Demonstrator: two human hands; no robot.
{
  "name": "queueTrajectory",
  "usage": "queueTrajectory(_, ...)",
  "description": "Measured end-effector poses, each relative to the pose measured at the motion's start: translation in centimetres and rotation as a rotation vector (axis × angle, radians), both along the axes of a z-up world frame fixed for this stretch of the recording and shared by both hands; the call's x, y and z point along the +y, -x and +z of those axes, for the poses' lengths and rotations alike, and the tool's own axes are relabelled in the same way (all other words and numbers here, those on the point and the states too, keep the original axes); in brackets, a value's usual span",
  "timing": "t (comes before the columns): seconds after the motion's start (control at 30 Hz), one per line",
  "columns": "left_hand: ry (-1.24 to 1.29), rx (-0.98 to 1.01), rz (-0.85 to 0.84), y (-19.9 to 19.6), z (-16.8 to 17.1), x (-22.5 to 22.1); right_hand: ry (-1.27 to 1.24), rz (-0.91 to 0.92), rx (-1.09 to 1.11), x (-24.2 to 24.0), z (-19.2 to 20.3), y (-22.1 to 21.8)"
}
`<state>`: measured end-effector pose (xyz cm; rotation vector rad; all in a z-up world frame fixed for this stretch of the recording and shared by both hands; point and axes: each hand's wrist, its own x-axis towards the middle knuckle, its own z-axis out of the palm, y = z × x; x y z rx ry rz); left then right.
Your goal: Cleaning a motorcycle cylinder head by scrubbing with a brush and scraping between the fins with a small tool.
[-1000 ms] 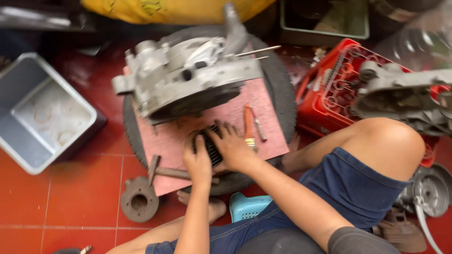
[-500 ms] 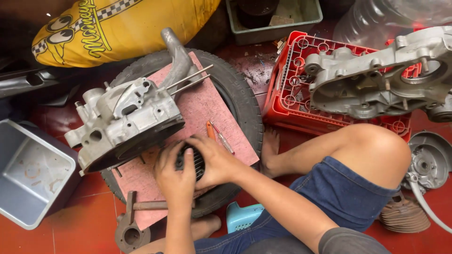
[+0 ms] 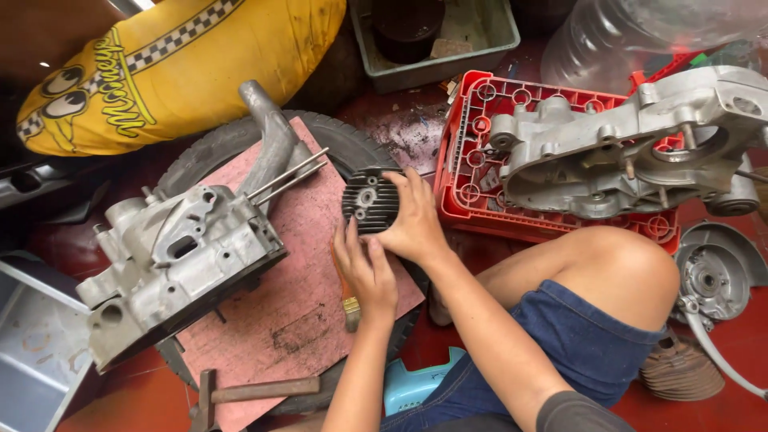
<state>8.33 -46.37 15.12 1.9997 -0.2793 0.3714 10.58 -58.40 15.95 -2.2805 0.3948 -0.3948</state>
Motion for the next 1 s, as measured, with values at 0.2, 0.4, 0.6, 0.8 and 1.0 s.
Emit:
queueTrajectory(0.2, -0.010, 0.141, -0.005, -4.8, -2.8, -2.1, -0.011, -0.022, 0.054, 0.7, -3.5, -3.0)
queueTrajectory(0.4, -0.102, 0.145, -0.014, -5.4, -3.4, -1.8, 0.067, 0.053, 0.245, 0.8, -1.7, -3.6)
queueTrajectory(0.6, -0.028, 0.208, -0.030, -4.5, -1.8, -0.3, 0.046, 0.128, 0.416, 1.6, 2.7, -3.2)
queueTrajectory(0.8, 0.185, 0.275, -0.054, -2.5, 3.7, 3.4, 0.258, 0.242, 0.444, 5.5, 6.3, -1.1)
queueTrajectory(1.0, -0.114, 0.143, 0.104, 0.9, 4.2, 12.4, 0.323, 0.352, 0.657, 5.7, 5.2, -0.7)
